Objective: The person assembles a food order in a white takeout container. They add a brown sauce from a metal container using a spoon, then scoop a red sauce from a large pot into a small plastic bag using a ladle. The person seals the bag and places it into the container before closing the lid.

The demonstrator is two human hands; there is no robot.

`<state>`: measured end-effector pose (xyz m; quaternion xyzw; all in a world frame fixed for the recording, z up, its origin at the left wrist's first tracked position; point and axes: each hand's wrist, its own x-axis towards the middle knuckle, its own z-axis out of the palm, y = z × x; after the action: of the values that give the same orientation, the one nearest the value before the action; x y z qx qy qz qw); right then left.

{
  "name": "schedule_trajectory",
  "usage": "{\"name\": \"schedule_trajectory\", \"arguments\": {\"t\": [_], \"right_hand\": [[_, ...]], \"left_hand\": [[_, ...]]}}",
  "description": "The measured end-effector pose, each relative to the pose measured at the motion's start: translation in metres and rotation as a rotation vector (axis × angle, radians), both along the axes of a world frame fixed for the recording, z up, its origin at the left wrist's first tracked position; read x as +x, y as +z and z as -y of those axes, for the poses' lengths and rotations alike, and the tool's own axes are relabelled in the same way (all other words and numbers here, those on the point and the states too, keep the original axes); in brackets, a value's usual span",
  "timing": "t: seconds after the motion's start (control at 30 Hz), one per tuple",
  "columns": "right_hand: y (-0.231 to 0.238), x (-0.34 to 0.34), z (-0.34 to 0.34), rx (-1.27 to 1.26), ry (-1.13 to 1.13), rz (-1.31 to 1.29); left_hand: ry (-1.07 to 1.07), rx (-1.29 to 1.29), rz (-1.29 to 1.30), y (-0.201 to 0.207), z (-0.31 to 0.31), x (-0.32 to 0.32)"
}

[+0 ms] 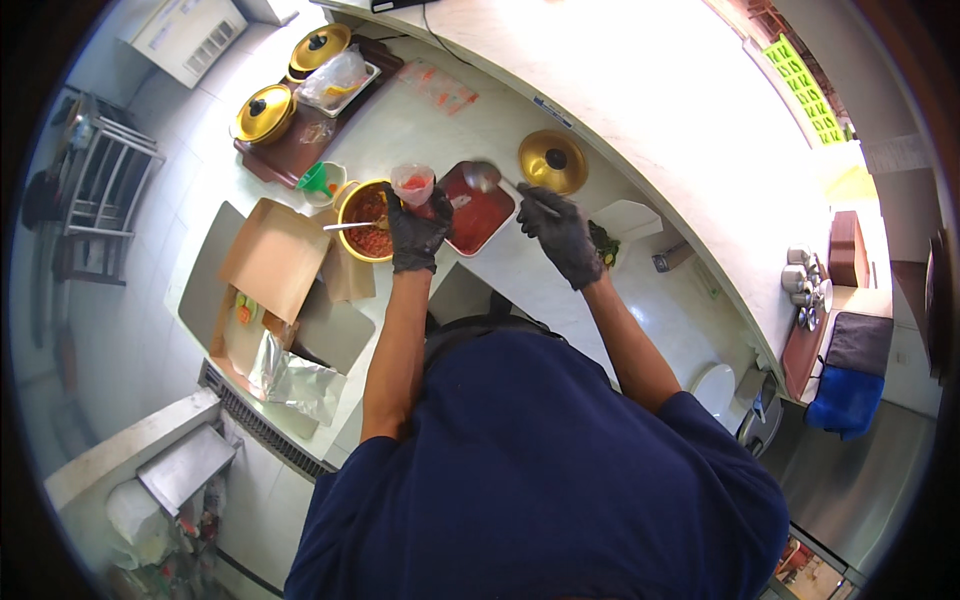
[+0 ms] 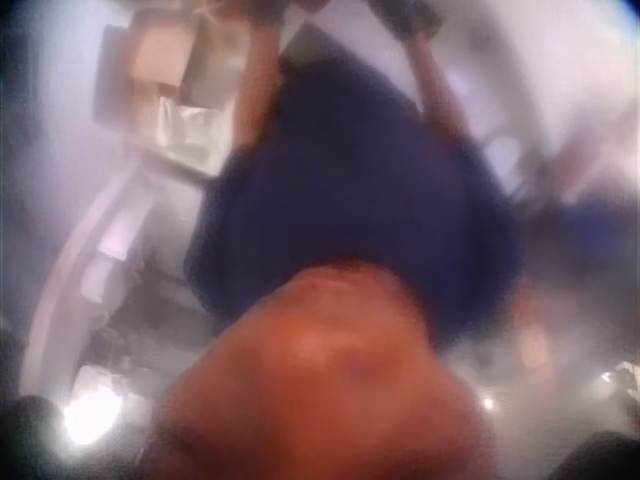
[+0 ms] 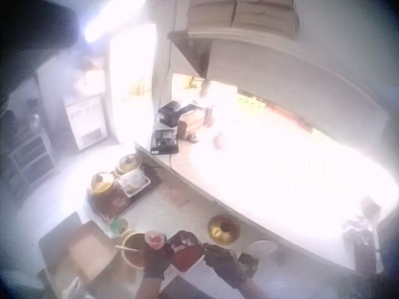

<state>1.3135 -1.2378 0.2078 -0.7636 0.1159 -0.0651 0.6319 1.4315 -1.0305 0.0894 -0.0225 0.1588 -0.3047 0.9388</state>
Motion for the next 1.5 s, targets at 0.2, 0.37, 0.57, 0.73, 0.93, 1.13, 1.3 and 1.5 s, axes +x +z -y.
{"name": "schedule_trajectory", "arguments": {"t": [0.2, 0.37, 0.57, 0.73, 0.93, 1.13, 1.3, 1.5], "right_hand": [[-0.112, 0.044, 0.010, -0.839, 0.415, 0.136], [-0.115, 0.054, 0.013, -0.692, 0.601, 0.090], [-0.117, 0.053, 0.018, -0.668, 0.564, 0.143], [-0.107, 0.051, 0.011, -0.265, 0.573, -0.295], [-0.092, 0.047, 0.044, 0.267, 0.290, -0.563], [-0.027, 0.029, 0.062, 0.316, 0.231, -0.300], [0.062, 0.026, 0.053, 0.157, 0.082, -0.104], [0.128, 0.023, 0.016, 0.146, -0.044, -0.006]], "left_hand": [[0.034, 0.090, 0.007, -0.045, -0.013, -0.002], [0.052, 0.109, 0.022, -0.061, -0.013, -0.009], [0.080, 0.168, 0.058, -0.061, -0.014, -0.012], [0.095, 0.198, -0.017, -0.060, -0.014, -0.014], [0.061, 0.154, 0.032, -0.055, -0.013, -0.014], [0.079, 0.156, 0.032, -0.053, -0.013, -0.008], [0.058, 0.182, -0.014, -0.038, 0.003, -0.004], [0.014, 0.151, -0.055, -0.002, 0.036, -0.001]]}}
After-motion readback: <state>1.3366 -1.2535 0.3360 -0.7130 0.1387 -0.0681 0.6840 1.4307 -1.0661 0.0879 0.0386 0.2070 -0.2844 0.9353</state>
